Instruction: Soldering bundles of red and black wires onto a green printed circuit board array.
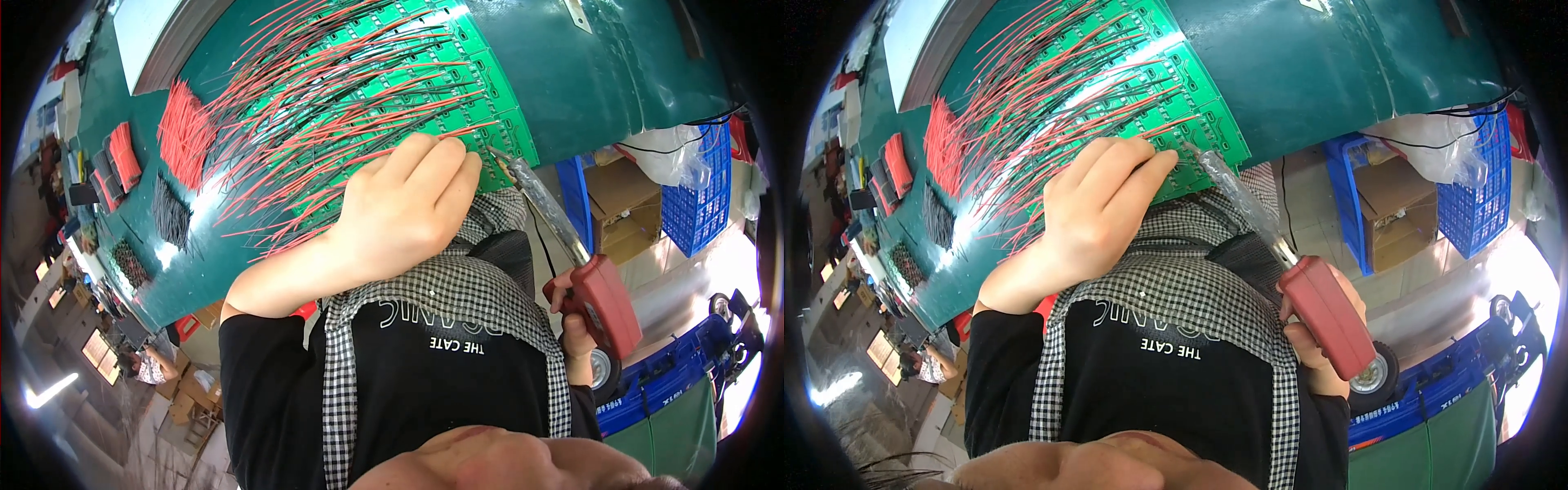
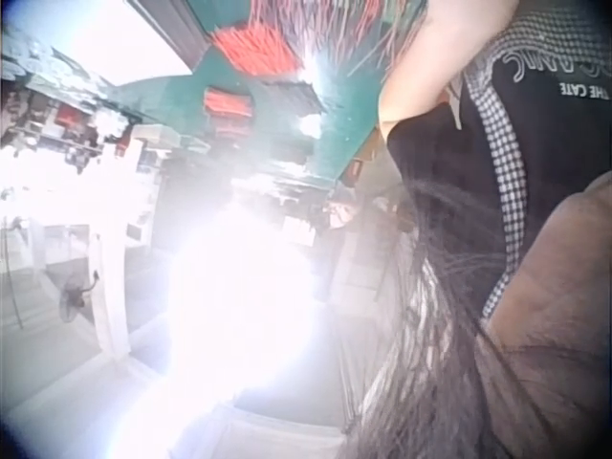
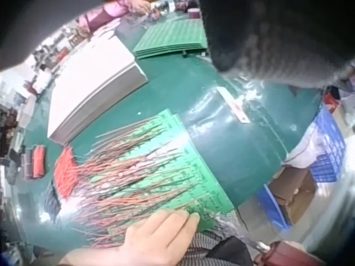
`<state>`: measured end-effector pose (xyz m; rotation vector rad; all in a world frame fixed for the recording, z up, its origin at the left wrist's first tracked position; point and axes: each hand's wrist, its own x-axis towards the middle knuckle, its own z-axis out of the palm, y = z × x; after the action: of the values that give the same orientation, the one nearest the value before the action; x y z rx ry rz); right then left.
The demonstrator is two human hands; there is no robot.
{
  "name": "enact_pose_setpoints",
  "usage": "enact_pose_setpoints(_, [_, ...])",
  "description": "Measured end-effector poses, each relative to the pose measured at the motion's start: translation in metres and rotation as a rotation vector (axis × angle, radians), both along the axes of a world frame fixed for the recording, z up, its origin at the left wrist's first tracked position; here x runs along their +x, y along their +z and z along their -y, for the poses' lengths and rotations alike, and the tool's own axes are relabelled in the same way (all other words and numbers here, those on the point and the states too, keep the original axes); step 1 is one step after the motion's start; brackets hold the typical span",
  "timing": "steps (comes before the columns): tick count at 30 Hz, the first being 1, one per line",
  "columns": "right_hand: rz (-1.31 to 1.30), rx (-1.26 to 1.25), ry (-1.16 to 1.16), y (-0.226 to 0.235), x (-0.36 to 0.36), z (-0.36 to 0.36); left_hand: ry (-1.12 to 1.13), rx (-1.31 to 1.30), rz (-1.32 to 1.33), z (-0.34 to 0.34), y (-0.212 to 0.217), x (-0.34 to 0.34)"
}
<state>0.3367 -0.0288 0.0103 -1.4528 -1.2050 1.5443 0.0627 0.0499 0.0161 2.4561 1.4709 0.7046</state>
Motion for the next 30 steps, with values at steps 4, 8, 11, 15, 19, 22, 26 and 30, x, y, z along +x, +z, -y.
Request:
enact_pose_setpoints(4, [-0.057,-0.012,0.044,-0.009,0.009,0.007,-0.005,0.02,-0.043,0.0,-0.001,-0.001])
enact_pose_setpoints(8, [-0.074,0.032,-0.011,-0.013,0.008,0.013,-0.011,0.029,-0.044,0.0,-0.002,-0.001])
enact_pose_setpoints(11, [-0.054,0.012,0.031,-0.011,0.01,0.009,-0.021,0.12,0.021,0.0,-0.006,-0.001])
enact_pose_setpoints(15, [-0.003,0.047,0.108,-0.016,0.017,0.011,-0.012,0.103,-0.013,-0.001,-0.006,0.0])
enact_pose_setpoints(19, [-0.007,0.112,0.108,-0.022,0.02,0.014,-0.024,0.077,-0.028,-0.001,-0.005,0.0])
enact_pose_setpoints(22, [-0.026,0.118,0.1,-0.024,0.02,0.014,-0.03,0.076,-0.035,-0.001,-0.006,0.0])
enact_pose_setpoints(26, [0.014,0.173,0.16,-0.024,0.02,0.01,-0.031,0.08,-0.034,-0.002,-0.006,0.0])
enact_pose_setpoints(30, [0.181,0.251,0.236,-0.022,0.025,0.007,-0.041,0.044,-0.054,-0.002,-0.004,0.0])
